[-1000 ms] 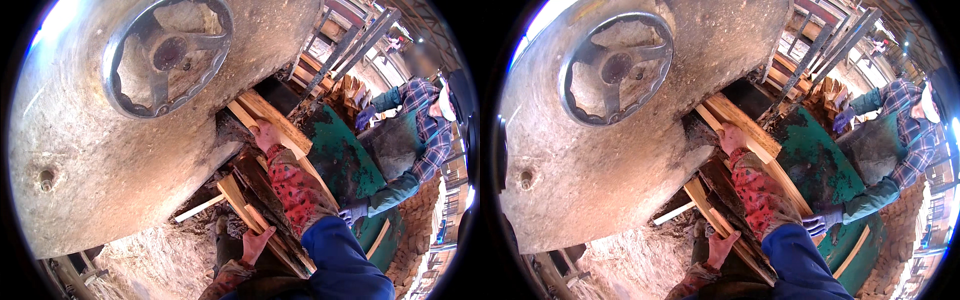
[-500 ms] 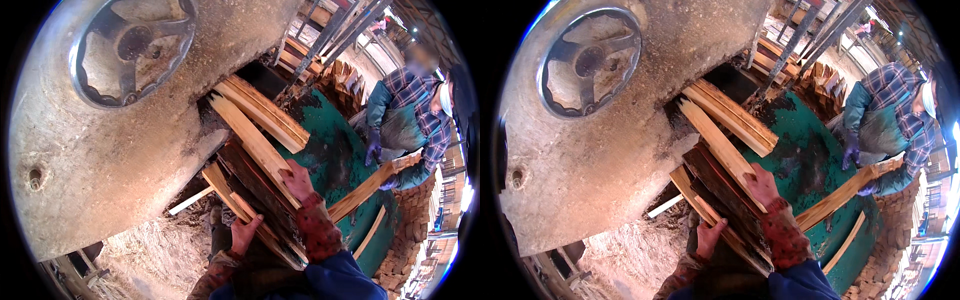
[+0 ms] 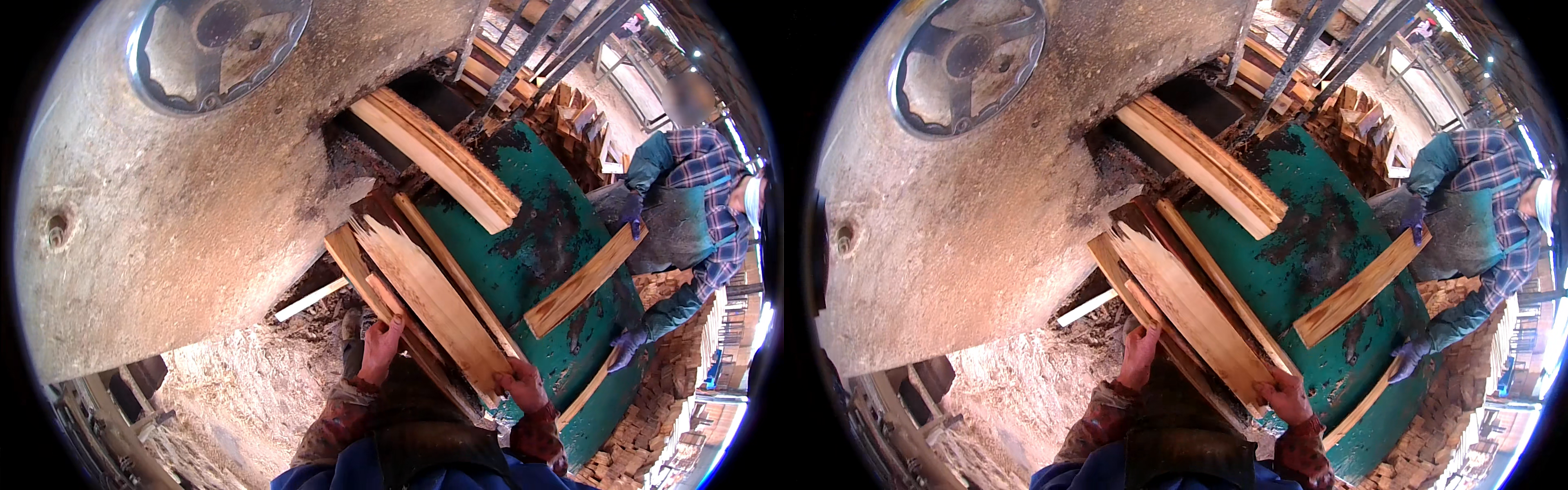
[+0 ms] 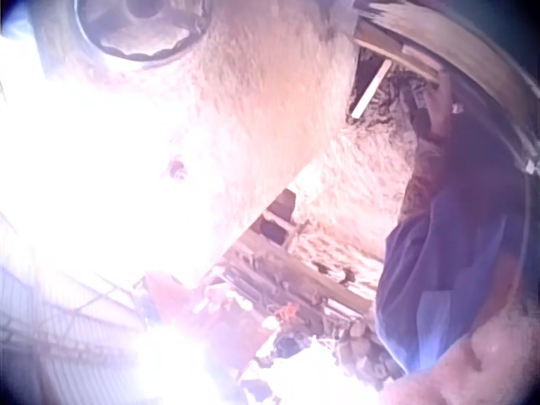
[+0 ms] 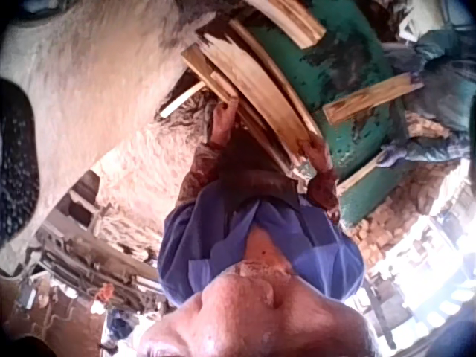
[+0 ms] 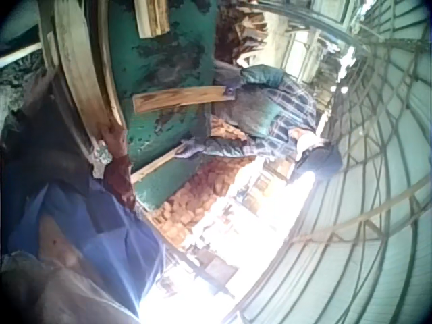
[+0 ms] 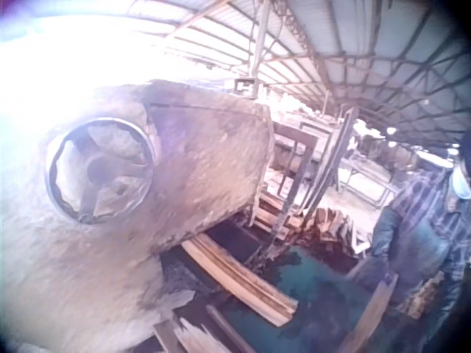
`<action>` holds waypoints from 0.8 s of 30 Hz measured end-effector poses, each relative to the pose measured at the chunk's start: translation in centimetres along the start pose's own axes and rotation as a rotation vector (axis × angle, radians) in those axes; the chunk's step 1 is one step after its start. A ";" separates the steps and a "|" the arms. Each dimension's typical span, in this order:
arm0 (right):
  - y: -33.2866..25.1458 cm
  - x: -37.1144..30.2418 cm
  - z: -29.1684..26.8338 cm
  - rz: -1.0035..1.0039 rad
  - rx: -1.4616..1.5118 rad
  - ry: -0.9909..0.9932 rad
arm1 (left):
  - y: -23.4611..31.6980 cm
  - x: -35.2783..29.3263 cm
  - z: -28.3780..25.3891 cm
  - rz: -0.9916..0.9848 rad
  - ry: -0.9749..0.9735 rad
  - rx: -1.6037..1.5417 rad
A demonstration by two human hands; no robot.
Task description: The person picks up processed wooden planks from a green conveyor table and stacks them in a vertical rack. The camera wearer repeatedly lifts planks and places them into the rack while a coworker continues to feed planks onto the table.
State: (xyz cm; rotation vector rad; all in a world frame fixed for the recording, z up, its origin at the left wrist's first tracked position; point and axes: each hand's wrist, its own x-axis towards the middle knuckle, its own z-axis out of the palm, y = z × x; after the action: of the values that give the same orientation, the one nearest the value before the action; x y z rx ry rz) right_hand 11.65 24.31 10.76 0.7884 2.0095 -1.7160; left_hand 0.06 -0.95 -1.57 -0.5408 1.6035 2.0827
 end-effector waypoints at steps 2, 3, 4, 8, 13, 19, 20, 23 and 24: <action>1.9 -1.2 -0.1 0.043 0.019 0.006 | -0.3 0.3 -0.6 -0.067 0.010 0.030; 2.8 -1.6 -0.1 0.035 0.054 -0.015 | 0.5 -0.1 -0.3 -0.059 -0.007 -0.041; 3.4 -2.0 -0.2 0.033 0.031 -0.007 | 0.7 -0.3 -0.3 -0.048 -0.035 -0.041; 5.0 -3.2 -0.4 0.011 -0.163 -0.027 | -0.2 -0.3 -0.5 0.020 -0.053 -0.007; 4.9 -3.1 0.2 -0.020 -0.380 0.003 | 2.2 -0.8 1.6 0.009 -0.029 0.008; -0.1 -3.3 -0.9 -0.149 -0.899 -0.052 | 2.2 -0.6 2.2 0.049 0.026 -0.007; -0.7 -3.4 -1.3 -0.188 -0.873 -0.035 | 2.2 -0.5 2.3 0.056 0.036 -0.001; -2.5 -2.5 -1.7 -0.265 -0.829 0.003 | 2.5 -0.5 2.2 0.041 0.055 0.033; -2.9 -2.3 -1.8 -0.282 -0.816 0.021 | 2.4 -0.5 2.3 0.031 0.057 0.036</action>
State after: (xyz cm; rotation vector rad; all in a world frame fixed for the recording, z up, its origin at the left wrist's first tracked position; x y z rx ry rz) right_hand 11.75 25.40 14.73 0.2464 2.6134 -0.8280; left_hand -1.02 0.65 1.17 -0.5712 1.6890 2.0736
